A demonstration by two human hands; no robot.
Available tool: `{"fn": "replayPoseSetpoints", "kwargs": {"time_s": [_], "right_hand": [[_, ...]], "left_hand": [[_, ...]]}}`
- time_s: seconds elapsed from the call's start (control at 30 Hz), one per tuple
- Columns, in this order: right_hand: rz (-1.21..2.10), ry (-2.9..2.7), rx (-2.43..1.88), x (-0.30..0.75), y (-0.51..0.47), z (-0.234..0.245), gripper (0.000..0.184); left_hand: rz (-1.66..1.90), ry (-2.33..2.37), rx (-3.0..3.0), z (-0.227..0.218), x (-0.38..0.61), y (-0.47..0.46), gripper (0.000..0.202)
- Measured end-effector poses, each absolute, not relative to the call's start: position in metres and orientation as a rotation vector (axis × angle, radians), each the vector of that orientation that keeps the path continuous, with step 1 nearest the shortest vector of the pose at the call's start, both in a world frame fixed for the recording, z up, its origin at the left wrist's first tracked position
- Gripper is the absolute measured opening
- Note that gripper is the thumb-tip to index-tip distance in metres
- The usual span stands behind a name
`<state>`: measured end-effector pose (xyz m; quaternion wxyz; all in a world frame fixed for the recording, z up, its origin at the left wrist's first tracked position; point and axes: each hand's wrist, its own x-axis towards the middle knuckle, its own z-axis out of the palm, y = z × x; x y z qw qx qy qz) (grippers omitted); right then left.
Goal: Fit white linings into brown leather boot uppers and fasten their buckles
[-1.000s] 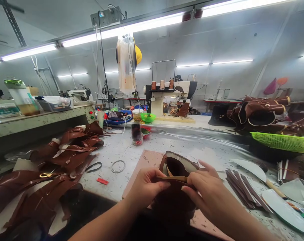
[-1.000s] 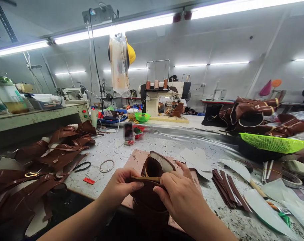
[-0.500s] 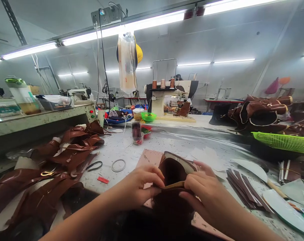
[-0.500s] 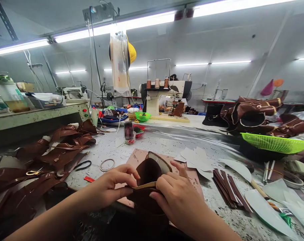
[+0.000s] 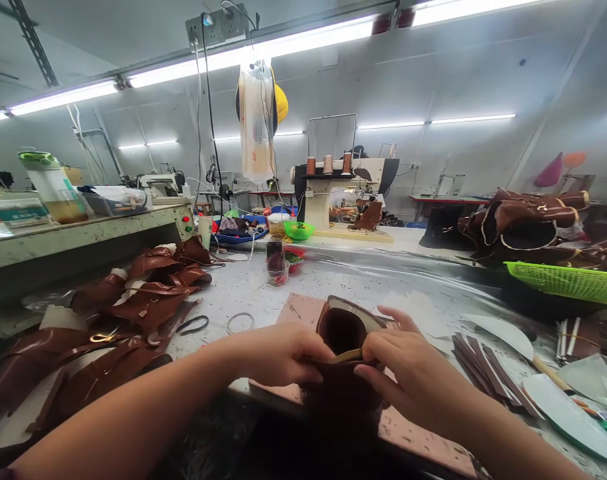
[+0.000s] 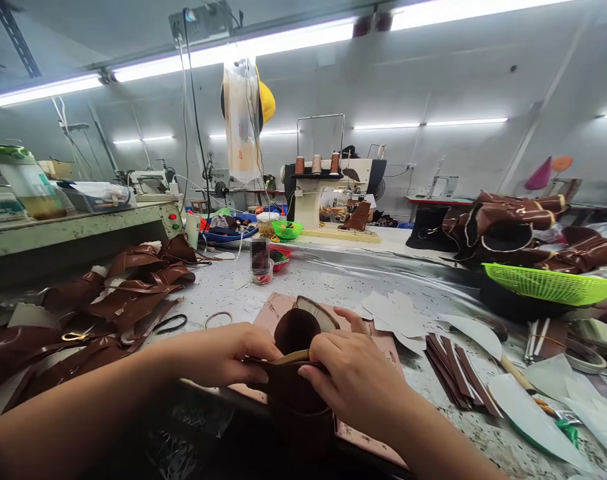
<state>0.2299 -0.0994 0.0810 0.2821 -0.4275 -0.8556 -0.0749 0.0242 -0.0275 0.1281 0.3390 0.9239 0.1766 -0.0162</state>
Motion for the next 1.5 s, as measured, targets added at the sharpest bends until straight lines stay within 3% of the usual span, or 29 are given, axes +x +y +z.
{"fn": "replayPoseSetpoints", "kwargs": {"time_s": [0.07,0.13,0.2,0.27,0.4,0.7,0.83,1.0,1.2,1.3,1.4,1.5], "right_hand": [[-0.234,-2.283,-1.139,0.225,-0.101,0.08,0.02],[-0.275,-2.272,-1.124,0.221,-0.105,0.08,0.02],[-0.288,-2.27,-1.094,0.221,-0.109,0.083,0.02],[-0.205,-2.312,-1.082,0.226,-0.112,0.087,0.019],[0.06,-2.44,-1.131,0.245,-0.113,0.098,0.021],[-0.166,-2.271,-1.085,0.232,-0.118,0.095,0.019],[0.122,-2.324,-1.151,0.238,-0.115,0.101,0.016],[0.449,-2.359,-1.232,0.255,-0.099,0.111,0.02],[0.291,-2.39,-1.267,0.246,-0.095,0.112,0.024],[0.138,-2.382,-1.275,0.232,-0.099,0.107,0.024],[0.008,-2.329,-1.279,0.225,-0.103,0.105,0.019],[0.142,-2.384,-1.267,0.235,-0.102,0.11,0.011]], "left_hand": [[-0.162,0.47,2.543,0.136,0.029,-0.029,0.019],[-0.146,0.501,2.681,0.141,0.036,-0.034,0.01],[-0.01,0.489,2.754,0.141,0.042,-0.04,0.021],[0.13,0.422,2.701,0.137,0.046,-0.044,0.03],[0.209,0.313,2.527,0.13,0.044,-0.044,0.02],[-0.153,0.277,2.715,0.151,0.054,-0.045,0.018],[0.004,0.396,2.713,0.149,0.054,-0.047,0.028],[0.094,0.554,2.433,0.135,0.051,-0.043,0.026],[0.003,0.58,2.303,0.137,0.05,-0.034,0.017],[-0.243,0.567,2.425,0.144,0.055,-0.031,0.026],[-0.333,0.505,2.722,0.147,0.063,-0.031,0.004],[-0.208,0.433,2.766,0.143,0.068,-0.032,0.024]]}}
